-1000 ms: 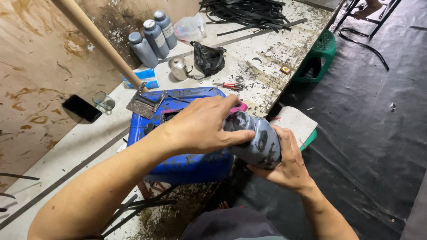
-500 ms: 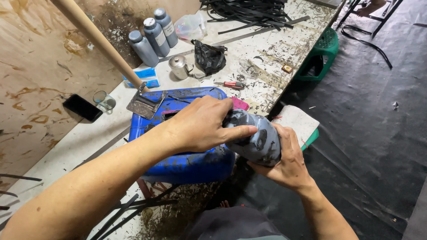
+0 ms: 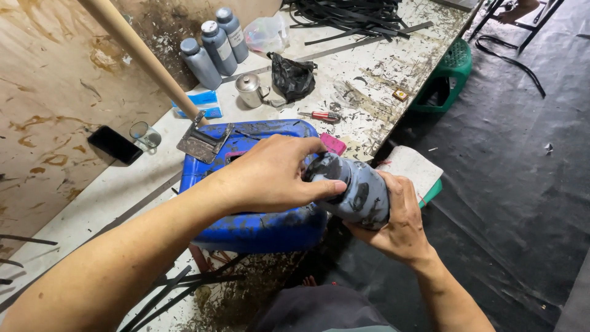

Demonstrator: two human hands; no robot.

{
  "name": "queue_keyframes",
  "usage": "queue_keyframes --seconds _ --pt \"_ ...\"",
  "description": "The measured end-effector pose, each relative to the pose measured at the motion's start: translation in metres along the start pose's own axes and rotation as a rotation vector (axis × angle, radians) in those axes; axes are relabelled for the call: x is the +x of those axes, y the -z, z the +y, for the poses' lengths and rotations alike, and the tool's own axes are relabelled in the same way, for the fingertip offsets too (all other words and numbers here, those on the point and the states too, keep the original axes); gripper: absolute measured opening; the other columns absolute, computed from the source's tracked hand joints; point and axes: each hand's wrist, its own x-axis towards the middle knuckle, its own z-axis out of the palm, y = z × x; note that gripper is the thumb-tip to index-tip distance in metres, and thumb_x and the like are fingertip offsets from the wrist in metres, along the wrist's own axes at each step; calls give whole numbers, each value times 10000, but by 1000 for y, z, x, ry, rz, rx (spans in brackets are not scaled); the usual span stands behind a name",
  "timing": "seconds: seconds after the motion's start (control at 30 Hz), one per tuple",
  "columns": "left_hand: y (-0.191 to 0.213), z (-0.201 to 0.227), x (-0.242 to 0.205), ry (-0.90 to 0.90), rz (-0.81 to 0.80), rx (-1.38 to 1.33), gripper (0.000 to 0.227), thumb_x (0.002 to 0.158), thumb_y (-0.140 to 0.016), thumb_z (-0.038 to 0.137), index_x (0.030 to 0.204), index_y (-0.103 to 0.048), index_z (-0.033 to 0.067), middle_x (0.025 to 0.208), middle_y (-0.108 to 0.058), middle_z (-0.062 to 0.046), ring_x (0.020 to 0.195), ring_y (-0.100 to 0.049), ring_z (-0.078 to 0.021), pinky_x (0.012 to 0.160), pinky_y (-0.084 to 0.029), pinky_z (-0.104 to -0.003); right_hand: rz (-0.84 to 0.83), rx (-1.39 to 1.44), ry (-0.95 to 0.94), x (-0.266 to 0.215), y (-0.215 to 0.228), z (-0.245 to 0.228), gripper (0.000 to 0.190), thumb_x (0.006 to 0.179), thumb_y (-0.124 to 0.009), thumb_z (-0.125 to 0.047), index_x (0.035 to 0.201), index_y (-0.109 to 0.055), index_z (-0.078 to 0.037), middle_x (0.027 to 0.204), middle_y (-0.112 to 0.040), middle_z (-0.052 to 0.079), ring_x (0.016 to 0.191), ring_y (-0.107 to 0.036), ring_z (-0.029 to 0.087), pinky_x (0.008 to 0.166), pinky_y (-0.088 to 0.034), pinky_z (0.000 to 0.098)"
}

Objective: The person pours black ink from a gray bottle into a small purple ink pad, then uses a roller to spread the ink evenly. They pick up a black strip and press it onto the inked roller to coat it with ink.

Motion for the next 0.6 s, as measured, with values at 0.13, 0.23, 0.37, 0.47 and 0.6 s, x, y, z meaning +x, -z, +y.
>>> queue_keyframes --seconds 0.13,0.23,0.37,0.47,0.6 --pt "-1 -6 3 -9 -2 -6 638 761 -695 576 1188 -704 101 707 -728 -137 872 -757 -369 774 -590 -481 13 -5 13 2 -1 -3 1015 593 -969 -441 1403 -512 -35 1205 -582 141 1111 -631 363 977 -503 486" --pt "-3 -5 5 5 55 33 619 789 -668 612 1012 -720 37 702 -719 -168 848 -744 -406 719 -584 -477 -17 12 -36 5 -1 -8 1004 612 -964 -423 1414 -499 -38 1179 -567 147 1110 -621 377 974 -498 506" --pt "-6 -7 7 57 105 49 681 831 -595 649 890 -707 -20 732 -698 -244 825 -726 -457 720 -573 -490 -36 45 -62 4 -1 -7 1036 584 -975 -417 1424 -496 -44 1188 -569 152 1124 -618 381 996 -488 520" --pt "1 -1 -1 44 78 76 726 839 -569 673 1001 -691 -24 851 -715 -278 913 -714 -486 778 -566 -525 -44 36 -70 5 -1 -11 1050 581 -978 -437 1427 -495 -43 1193 -571 158 1124 -619 385 993 -490 517" --pt "1 -10 -1 -165 -38 82 639 881 -604 561 1276 -619 59 1064 -716 -265 1079 -677 -493 875 -558 -570 -49 31 -65 3 0 -9 1056 570 -986 -428 1425 -495 -51 1223 -574 149 1146 -616 378 1010 -488 499"
